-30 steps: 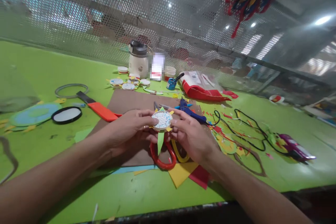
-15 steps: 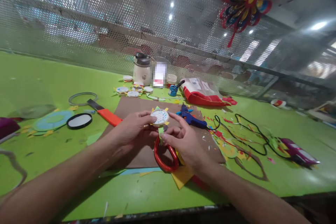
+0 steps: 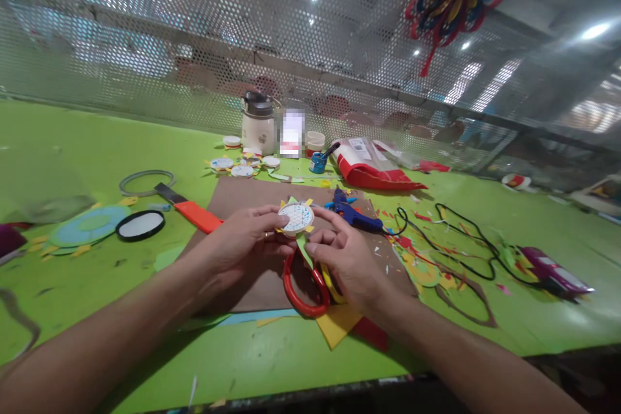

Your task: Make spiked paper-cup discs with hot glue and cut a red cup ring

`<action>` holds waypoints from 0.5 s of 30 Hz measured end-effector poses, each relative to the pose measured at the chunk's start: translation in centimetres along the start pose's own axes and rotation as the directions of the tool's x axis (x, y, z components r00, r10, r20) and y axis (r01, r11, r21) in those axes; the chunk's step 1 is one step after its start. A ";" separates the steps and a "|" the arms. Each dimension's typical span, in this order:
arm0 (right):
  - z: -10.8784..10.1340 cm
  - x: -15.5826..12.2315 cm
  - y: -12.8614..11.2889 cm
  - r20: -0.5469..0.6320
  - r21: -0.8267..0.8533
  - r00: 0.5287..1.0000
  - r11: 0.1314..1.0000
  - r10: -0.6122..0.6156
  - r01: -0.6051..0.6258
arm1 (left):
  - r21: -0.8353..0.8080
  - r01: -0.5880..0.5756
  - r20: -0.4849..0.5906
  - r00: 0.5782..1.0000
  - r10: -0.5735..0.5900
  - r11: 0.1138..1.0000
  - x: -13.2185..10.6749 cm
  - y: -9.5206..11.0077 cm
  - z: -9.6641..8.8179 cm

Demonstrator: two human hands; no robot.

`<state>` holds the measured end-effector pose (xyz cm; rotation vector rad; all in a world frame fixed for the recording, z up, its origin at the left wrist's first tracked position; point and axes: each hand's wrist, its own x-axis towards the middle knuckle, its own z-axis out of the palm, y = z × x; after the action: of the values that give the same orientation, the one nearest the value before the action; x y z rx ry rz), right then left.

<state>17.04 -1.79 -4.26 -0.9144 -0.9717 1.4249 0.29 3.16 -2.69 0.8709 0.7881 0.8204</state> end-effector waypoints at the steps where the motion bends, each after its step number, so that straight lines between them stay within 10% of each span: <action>1: 0.0 -0.1 0.0 0.003 -0.003 1.000 1.000 -0.002 0.002 | -0.003 0.000 0.004 1.000 0.000 1.000 0.0 0.0 0.0; 10: -0.7 -0.1 -0.7 -0.047 -0.312 0.989 0.942 -0.143 0.121 | 0.027 -0.017 -0.027 0.999 0.018 0.999 -0.1 -0.1 0.3; 15: -0.9 -0.3 -2.5 0.050 -0.778 0.951 0.586 -0.304 0.228 | 0.158 -0.100 -0.059 0.992 0.110 0.982 -0.7 -0.7 0.8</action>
<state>18.79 -1.91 -2.22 -1.3685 -1.6390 0.6447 0.87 1.96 -2.81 1.0343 0.8793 0.8938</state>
